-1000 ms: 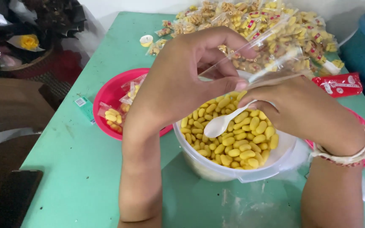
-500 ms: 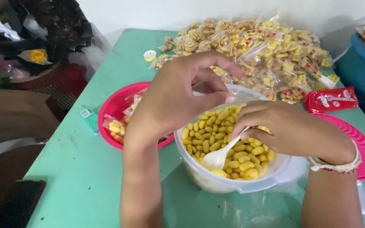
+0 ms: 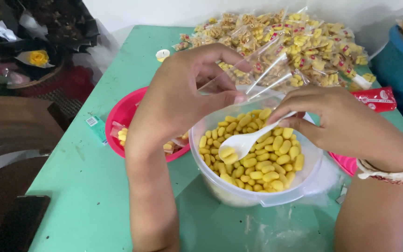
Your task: Manual packaging of yellow snacks into small plastic bags using a spoon and a handheld sealer.
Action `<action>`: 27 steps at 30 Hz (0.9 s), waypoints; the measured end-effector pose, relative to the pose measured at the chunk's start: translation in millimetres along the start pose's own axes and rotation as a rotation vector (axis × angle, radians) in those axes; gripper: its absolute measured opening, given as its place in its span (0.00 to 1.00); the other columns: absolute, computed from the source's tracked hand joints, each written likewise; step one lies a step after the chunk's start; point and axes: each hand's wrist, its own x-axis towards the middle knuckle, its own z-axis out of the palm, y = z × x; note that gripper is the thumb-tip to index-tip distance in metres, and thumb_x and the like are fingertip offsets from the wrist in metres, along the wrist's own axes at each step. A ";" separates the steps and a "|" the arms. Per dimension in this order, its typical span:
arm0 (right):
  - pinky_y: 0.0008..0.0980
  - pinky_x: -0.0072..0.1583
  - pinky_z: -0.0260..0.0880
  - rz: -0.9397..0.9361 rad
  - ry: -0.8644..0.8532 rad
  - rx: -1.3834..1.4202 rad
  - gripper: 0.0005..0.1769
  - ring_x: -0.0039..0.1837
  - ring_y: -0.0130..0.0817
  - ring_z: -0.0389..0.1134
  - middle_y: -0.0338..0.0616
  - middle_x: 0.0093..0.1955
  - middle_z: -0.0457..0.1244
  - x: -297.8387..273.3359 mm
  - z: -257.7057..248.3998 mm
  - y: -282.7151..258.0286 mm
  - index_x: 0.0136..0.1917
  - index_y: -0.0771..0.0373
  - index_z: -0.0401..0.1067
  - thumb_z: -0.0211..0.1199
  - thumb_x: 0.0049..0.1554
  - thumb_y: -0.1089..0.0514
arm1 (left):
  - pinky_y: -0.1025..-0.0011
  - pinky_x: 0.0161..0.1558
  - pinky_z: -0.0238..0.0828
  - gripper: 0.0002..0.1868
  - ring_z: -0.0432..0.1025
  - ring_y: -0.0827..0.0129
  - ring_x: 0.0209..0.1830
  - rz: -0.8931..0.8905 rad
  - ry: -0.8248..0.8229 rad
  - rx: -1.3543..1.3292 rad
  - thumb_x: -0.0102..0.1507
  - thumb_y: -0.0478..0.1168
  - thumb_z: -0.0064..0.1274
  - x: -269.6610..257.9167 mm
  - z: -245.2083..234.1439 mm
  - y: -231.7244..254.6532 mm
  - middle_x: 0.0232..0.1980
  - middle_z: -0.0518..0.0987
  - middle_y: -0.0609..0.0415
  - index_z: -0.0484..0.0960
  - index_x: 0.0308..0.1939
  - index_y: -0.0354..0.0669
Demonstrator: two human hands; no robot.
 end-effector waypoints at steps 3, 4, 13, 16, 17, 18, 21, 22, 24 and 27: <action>0.39 0.52 0.75 0.034 0.013 -0.010 0.13 0.50 0.28 0.76 0.27 0.50 0.76 -2.0 -2.9 -0.6 0.49 0.44 0.85 0.62 0.58 0.58 | 0.81 0.37 0.73 0.14 0.81 0.83 0.35 0.003 0.011 0.015 0.58 0.39 0.66 -0.4 -0.4 -0.5 0.36 0.87 0.61 0.83 0.48 0.52; 0.39 0.52 0.75 0.035 0.010 -0.009 0.13 0.50 0.28 0.76 0.27 0.50 0.76 -2.8 -2.0 3.5 0.49 0.44 0.85 0.62 0.58 0.58 | 0.81 0.37 0.73 0.14 0.81 0.83 0.35 0.001 0.010 0.014 0.58 0.39 0.66 -1.1 0.1 -1.1 0.36 0.87 0.61 0.83 0.48 0.52; 0.40 0.52 0.70 -0.045 0.161 -0.055 0.10 0.49 0.32 0.72 0.32 0.49 0.74 -9.8 -8.6 11.2 0.49 0.48 0.84 0.65 0.58 0.59 | 0.80 0.39 0.77 0.15 0.78 0.82 0.37 0.073 0.000 0.027 0.59 0.35 0.66 -0.2 -3.4 -13.4 0.48 0.85 0.62 0.80 0.48 0.47; 0.42 0.53 0.73 -0.119 0.173 -0.035 0.09 0.51 0.34 0.74 0.37 0.51 0.74 -9.0 -7.9 13.0 0.50 0.53 0.83 0.65 0.58 0.59 | 0.81 0.39 0.74 0.14 0.79 0.83 0.36 0.062 0.008 0.054 0.59 0.35 0.65 0.0 -4.4 -12.2 0.41 0.85 0.63 0.82 0.47 0.49; 0.41 0.53 0.73 -0.042 0.130 -0.040 0.09 0.52 0.33 0.74 0.34 0.51 0.74 -8.0 -7.5 13.2 0.50 0.50 0.83 0.64 0.58 0.57 | 0.81 0.38 0.72 0.14 0.77 0.83 0.34 0.037 0.009 0.050 0.59 0.36 0.66 0.0 -4.8 -11.5 0.36 0.84 0.62 0.82 0.47 0.49; 0.41 0.52 0.74 0.036 0.088 -0.046 0.10 0.53 0.31 0.74 0.30 0.52 0.75 -7.0 -7.2 13.3 0.50 0.47 0.84 0.64 0.58 0.56 | 0.82 0.37 0.71 0.14 0.76 0.82 0.31 0.012 0.010 0.045 0.59 0.36 0.67 0.0 -5.3 -10.6 0.32 0.82 0.60 0.83 0.48 0.50; 0.39 0.51 0.73 0.089 -0.014 -0.084 0.11 0.48 0.28 0.75 0.27 0.49 0.75 -2.2 -3.9 13.8 0.49 0.42 0.86 0.65 0.57 0.55 | 0.82 0.32 0.65 0.14 0.73 0.84 0.29 -0.017 0.013 0.052 0.59 0.37 0.67 -0.4 -5.5 -8.7 0.31 0.82 0.61 0.83 0.47 0.51; 0.39 0.51 0.73 0.089 -0.014 -0.084 0.11 0.48 0.28 0.75 0.27 0.49 0.75 -0.3 -2.4 9.5 0.49 0.42 0.86 0.65 0.57 0.55 | 0.82 0.32 0.65 0.14 0.73 0.84 0.29 -0.017 0.013 0.052 0.59 0.37 0.67 0.0 -5.5 -9.2 0.31 0.82 0.61 0.83 0.47 0.51; 0.41 0.57 0.73 0.171 -0.120 -0.158 0.13 0.56 0.28 0.72 0.26 0.54 0.73 2.2 1.6 1.3 0.52 0.37 0.84 0.64 0.57 0.53 | 0.83 0.34 0.69 0.15 0.77 0.85 0.33 0.024 0.015 0.031 0.58 0.36 0.67 -0.1 -4.4 -10.7 0.41 0.86 0.64 0.82 0.48 0.49; 0.38 0.56 0.69 -0.011 -0.114 -0.127 0.12 0.52 0.32 0.74 0.26 0.50 0.74 6.4 17.3 -0.7 0.50 0.42 0.85 0.62 0.58 0.54 | 0.82 0.40 0.74 0.14 0.77 0.84 0.34 0.075 0.005 0.023 0.59 0.34 0.65 -0.8 -4.2 -10.6 0.43 0.85 0.64 0.81 0.47 0.47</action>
